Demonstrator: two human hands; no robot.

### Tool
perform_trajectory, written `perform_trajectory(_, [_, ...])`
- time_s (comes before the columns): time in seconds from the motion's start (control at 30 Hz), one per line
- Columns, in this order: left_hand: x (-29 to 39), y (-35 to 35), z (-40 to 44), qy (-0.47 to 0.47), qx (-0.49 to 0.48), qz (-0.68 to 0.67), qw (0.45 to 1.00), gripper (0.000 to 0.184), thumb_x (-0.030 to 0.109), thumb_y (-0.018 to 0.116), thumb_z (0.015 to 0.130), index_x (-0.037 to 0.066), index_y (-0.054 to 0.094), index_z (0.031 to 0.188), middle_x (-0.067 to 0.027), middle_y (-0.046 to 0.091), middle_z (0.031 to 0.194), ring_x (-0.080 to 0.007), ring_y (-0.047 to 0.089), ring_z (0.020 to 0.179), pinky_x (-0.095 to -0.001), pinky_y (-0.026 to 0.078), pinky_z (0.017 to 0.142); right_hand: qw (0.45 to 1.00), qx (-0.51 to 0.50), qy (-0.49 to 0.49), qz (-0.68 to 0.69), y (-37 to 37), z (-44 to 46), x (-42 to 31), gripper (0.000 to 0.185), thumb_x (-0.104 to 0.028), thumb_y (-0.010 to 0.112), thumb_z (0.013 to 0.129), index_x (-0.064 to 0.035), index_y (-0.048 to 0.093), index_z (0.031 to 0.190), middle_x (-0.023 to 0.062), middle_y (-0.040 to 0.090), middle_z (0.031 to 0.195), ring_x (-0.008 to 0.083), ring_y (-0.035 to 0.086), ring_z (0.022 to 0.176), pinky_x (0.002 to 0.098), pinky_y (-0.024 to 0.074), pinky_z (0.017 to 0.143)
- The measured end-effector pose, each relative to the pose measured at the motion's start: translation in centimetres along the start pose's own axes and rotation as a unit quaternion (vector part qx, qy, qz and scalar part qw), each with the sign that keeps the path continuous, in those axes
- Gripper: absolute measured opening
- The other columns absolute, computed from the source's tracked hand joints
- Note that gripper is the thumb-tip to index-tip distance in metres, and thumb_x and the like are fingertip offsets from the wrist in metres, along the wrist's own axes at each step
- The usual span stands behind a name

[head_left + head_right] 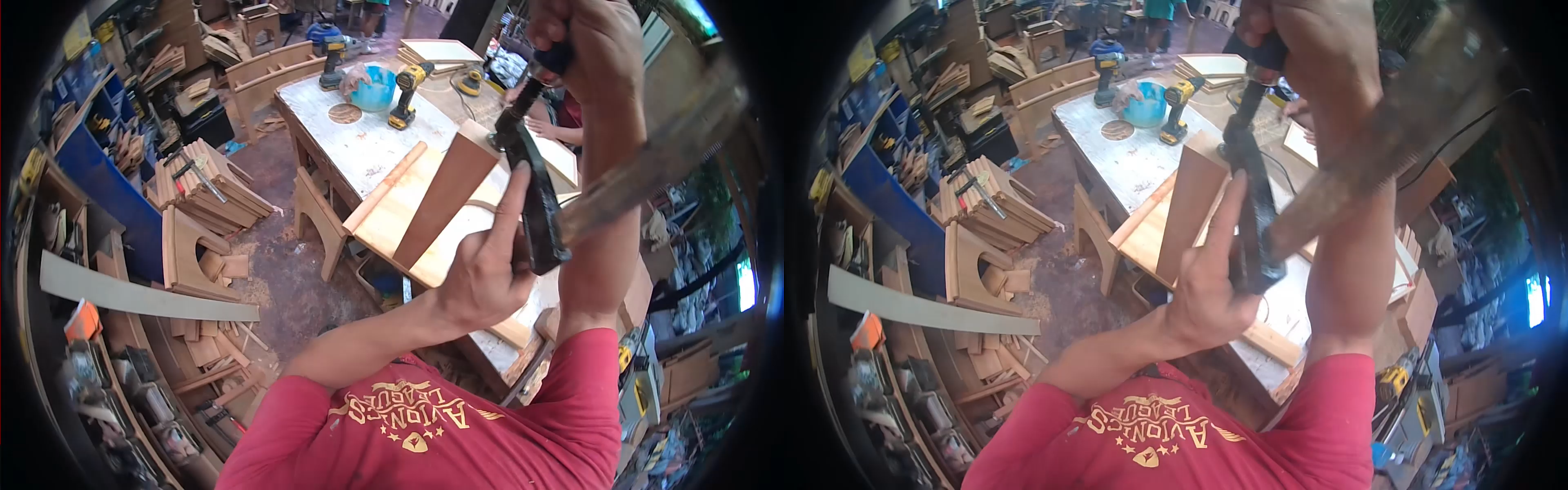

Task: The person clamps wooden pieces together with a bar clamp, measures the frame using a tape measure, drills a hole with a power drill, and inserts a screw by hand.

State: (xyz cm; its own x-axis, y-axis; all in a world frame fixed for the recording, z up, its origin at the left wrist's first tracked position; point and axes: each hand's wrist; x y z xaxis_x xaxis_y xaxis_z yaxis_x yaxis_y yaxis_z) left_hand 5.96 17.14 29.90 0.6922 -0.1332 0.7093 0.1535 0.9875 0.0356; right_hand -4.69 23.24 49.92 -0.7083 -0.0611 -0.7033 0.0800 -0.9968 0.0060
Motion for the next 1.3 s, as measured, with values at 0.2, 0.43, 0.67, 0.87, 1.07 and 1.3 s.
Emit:
perform_trajectory(0.2, [0.4, -0.3, -0.1, -0.01, 0.024, 0.014, 1.0, 0.079, 0.001, 0.064, 0.091, -0.003, 0.022, 0.157, -0.0107, 0.07, 0.099, -0.012, 0.067, 0.084, -0.0262, 0.051, 0.077, 0.975, -0.164, 0.053, 0.142, -1.9, 0.7, -0.1, 0.014, -0.012, 0.07, 0.094, -0.0059, 0.059, 0.089, -0.0019, 0.046, 0.059, 0.009, 0.047, 0.044, 0.028, 0.0391, 0.038])
perform_trajectory(0.43, [1.9, -1.1, -0.2, -0.126, 0.016, -0.078, 0.989, 0.077, 0.004, 0.064, 0.095, -0.004, 0.02, 0.157, -0.0062, 0.063, 0.12, -0.006, 0.057, 0.095, -0.0209, 0.044, 0.082, 0.73, -0.522, 0.027, 0.44, -3.0, 5.3, 4.8, 0.021, -0.017, 0.067, 0.096, -0.0031, 0.056, 0.086, -0.0005, 0.042, 0.057, 0.0113, 0.042, 0.043, 0.028, 0.0361, 0.042])
perform_trajectory(0.67, [2.0, -1.7, -0.1, -0.103, -0.001, -0.007, 0.995, 0.072, 0.008, 0.063, 0.097, -0.005, 0.023, 0.156, -0.0063, 0.056, 0.134, -0.0053, 0.051, 0.095, -0.0196, 0.043, 0.086, 0.992, -0.033, 0.001, 0.125, -1.2, 0.5, 0.7, 0.022, -0.021, 0.072, 0.095, -0.0016, 0.065, 0.102, 0.0017, 0.065, 0.076, 0.0068, 0.059, 0.065, 0.0234, 0.047, 0.057])
perform_trajectory(0.87, [1.3, -2.3, -0.5, -0.156, 0.001, -0.075, 0.985, 0.073, 0.006, 0.063, 0.096, -0.003, 0.025, 0.157, 0.0021, 0.059, 0.095, -0.0035, 0.047, 0.071, -0.0199, 0.043, 0.067, 0.965, -0.172, 0.089, 0.174, -2.5, 1.8, 1.2, 0.024, -0.029, 0.065, 0.1, -0.0052, 0.06, 0.101, -0.0025, 0.05, 0.064, 0.0071, 0.046, 0.048, 0.0265, 0.039, 0.042])
perform_trajectory(1.07, [1.3, -2.9, -0.2, -0.159, -0.01, -0.119, 0.98, 0.053, 0.006, 0.064, 0.097, -0.001, 0.04, 0.144, 0.0053, 0.051, 0.072, -0.0016, 0.045, 0.06, -0.019, 0.037, 0.054, 0.745, -0.472, 0.071, 0.465, -4.0, 5.1, 5.9, 0.035, -0.035, 0.06, 0.102, -0.0061, 0.059, 0.123, -0.0035, 0.045, 0.066, 0.0086, 0.046, 0.051, 0.0267, 0.0413, 0.046])
perform_trajectory(1.3, [1.1, -4.9, 0.0, -0.16, -0.043, -0.179, 0.97, 0.02, 0.006, 0.064, 0.097, 0.001, 0.051, 0.111, 0.0023, 0.052, 0.07, -0.0047, 0.047, 0.056, -0.0219, 0.036, 0.049, 0.986, -0.141, -0.042, 0.075, -5.3, -1.5, 3.5, 0.065, -0.046, 0.06, 0.098, -0.0009, 0.046, 0.143, 0.0179, 0.065, 0.118, 0.023, 0.064, 0.104, 0.0373, 0.0535, 0.09])
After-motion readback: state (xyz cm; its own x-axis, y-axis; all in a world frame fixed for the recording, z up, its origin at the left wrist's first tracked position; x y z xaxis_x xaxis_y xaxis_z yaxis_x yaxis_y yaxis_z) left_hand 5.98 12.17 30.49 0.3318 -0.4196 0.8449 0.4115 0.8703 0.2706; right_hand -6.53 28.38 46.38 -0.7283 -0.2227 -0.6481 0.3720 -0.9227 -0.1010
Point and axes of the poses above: each hand's wrist, its own z-axis towards the middle knuckle, its own y-axis out of the palm, x = y × z
